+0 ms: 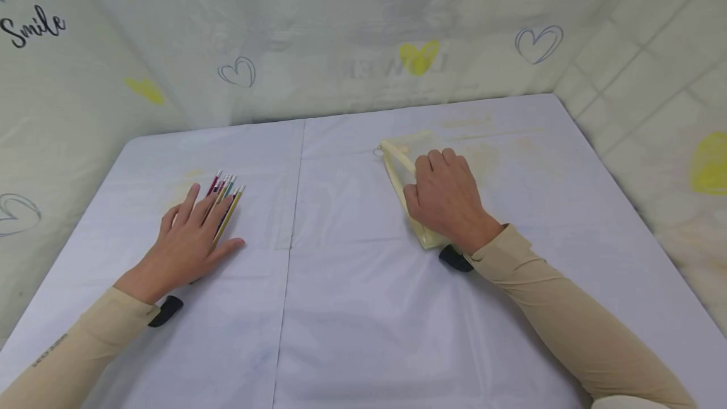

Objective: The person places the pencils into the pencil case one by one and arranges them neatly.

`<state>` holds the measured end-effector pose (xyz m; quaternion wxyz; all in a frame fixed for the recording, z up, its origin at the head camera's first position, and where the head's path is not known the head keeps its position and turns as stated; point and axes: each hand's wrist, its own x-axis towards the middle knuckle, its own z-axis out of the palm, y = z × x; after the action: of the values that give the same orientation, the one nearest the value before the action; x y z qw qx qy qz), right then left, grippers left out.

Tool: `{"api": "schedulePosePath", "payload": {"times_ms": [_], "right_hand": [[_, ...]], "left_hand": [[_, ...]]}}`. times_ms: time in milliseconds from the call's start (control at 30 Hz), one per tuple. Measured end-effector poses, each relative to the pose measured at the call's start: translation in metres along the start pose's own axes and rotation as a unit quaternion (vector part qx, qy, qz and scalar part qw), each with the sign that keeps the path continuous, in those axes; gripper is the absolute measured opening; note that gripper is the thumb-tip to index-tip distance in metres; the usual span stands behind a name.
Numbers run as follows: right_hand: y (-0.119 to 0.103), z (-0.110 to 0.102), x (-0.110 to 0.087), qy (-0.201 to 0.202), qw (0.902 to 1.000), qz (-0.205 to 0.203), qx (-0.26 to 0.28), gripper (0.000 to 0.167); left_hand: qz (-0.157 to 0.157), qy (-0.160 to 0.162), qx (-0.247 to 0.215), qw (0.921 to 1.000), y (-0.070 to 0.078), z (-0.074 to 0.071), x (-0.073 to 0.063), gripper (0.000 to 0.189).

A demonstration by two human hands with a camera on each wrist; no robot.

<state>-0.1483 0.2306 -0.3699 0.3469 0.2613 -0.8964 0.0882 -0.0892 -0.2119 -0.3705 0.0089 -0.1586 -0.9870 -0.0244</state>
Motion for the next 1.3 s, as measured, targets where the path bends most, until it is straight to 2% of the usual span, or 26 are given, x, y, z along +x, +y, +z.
{"api": "schedulePosePath", "payload": {"times_ms": [300,500,733,833,900,1100,1167,1300], "right_hand": [[-0.002,-0.002,0.0,0.01,0.9999,0.008,-0.001,0.025],[-0.003,-0.002,0.0,0.016,0.9998,0.011,0.001,0.023],[-0.004,-0.004,0.001,0.023,0.9997,0.013,-0.001,0.022],[-0.003,-0.004,0.001,0.025,0.9996,0.012,0.001,0.023],[-0.003,-0.004,0.001,0.025,0.9996,0.011,0.001,0.023],[-0.001,-0.003,0.0,0.016,0.9997,0.017,0.001,0.024],[-0.001,-0.003,0.0,0.016,0.9997,0.018,0.0,0.025],[0.0,-0.003,0.0,0.024,0.9996,0.015,0.001,0.025]], "left_hand": [[0.0,0.008,0.002,1.0,-0.001,0.0,-0.001,0.08],[-0.007,0.013,0.01,0.9998,-0.002,0.001,-0.001,0.073],[0.011,0.031,0.016,0.9993,-0.004,0.001,0.002,0.064],[0.017,0.019,-0.005,0.9997,-0.005,0.0,0.008,0.066],[0.013,0.0,-0.037,0.9992,-0.006,-0.002,0.013,0.068],[-0.035,-0.07,-0.137,0.9876,-0.008,-0.007,0.021,0.071],[-0.045,-0.081,-0.155,0.9835,-0.01,-0.008,0.023,0.07],[-0.056,-0.085,-0.176,0.9791,-0.011,-0.009,0.026,0.063]]}}
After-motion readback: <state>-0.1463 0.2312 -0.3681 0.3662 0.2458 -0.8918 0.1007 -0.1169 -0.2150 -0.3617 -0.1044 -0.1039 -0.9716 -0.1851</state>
